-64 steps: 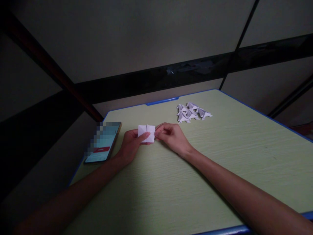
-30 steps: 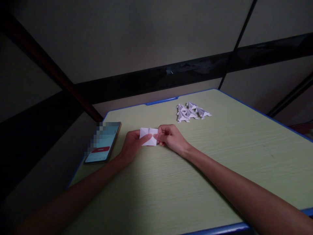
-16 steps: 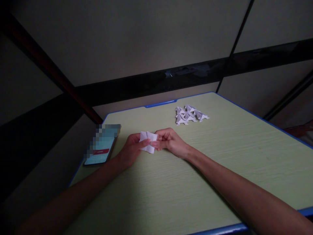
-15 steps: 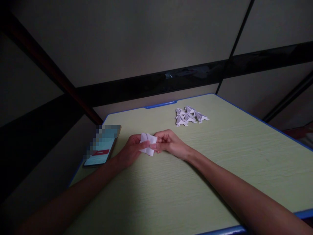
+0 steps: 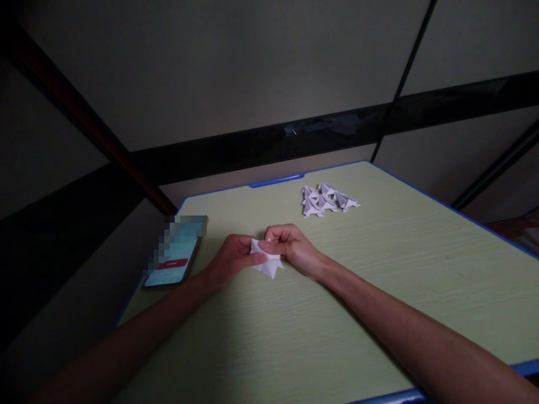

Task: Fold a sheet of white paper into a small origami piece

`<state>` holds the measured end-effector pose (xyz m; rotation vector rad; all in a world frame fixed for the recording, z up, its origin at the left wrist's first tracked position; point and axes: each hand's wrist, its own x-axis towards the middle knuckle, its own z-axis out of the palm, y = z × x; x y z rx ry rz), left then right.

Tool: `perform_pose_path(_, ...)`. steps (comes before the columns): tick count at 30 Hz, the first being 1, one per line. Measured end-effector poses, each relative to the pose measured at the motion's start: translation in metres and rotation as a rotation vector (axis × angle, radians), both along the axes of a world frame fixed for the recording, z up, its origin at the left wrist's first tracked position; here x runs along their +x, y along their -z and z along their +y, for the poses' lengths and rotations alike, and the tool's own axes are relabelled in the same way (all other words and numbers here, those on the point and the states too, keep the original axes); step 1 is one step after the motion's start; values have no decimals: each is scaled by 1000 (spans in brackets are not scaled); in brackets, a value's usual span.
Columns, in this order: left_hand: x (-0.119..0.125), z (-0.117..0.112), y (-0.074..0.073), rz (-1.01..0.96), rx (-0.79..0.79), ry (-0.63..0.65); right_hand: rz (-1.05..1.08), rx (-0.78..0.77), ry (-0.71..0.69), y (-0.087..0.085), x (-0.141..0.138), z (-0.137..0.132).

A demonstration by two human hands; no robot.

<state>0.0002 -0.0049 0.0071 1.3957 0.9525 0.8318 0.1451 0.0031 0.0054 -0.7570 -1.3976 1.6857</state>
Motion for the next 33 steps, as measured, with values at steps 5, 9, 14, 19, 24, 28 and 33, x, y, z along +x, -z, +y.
perform_pose_path(5, 3, -3, 0, -95, -15, -52, 61, -47, 28, -1, 0, -1)
perform_pose_path(9, 3, 2, 6, -166, 9, -182, -100, 85, 51, -2, 5, 3)
perform_pose_path(14, 1, 5, 8, -190, 15, -232, -108, 129, 100, -1, 5, 5)
perform_pose_path(19, 2, 3, 3, 2, 91, -281, -95, 128, 158, 1, 2, 5)
perform_pose_path(24, 5, 1, 0, 84, 135, -236, -134, 156, 166, -1, 1, 4)
perform_pose_path(28, 4, 3, 1, -21, 77, -340, -100, 246, 167, 0, -2, 2)
perform_pose_path(33, 1, 8, 9, -200, 4, -349, -34, 298, 232, 2, -4, 1)
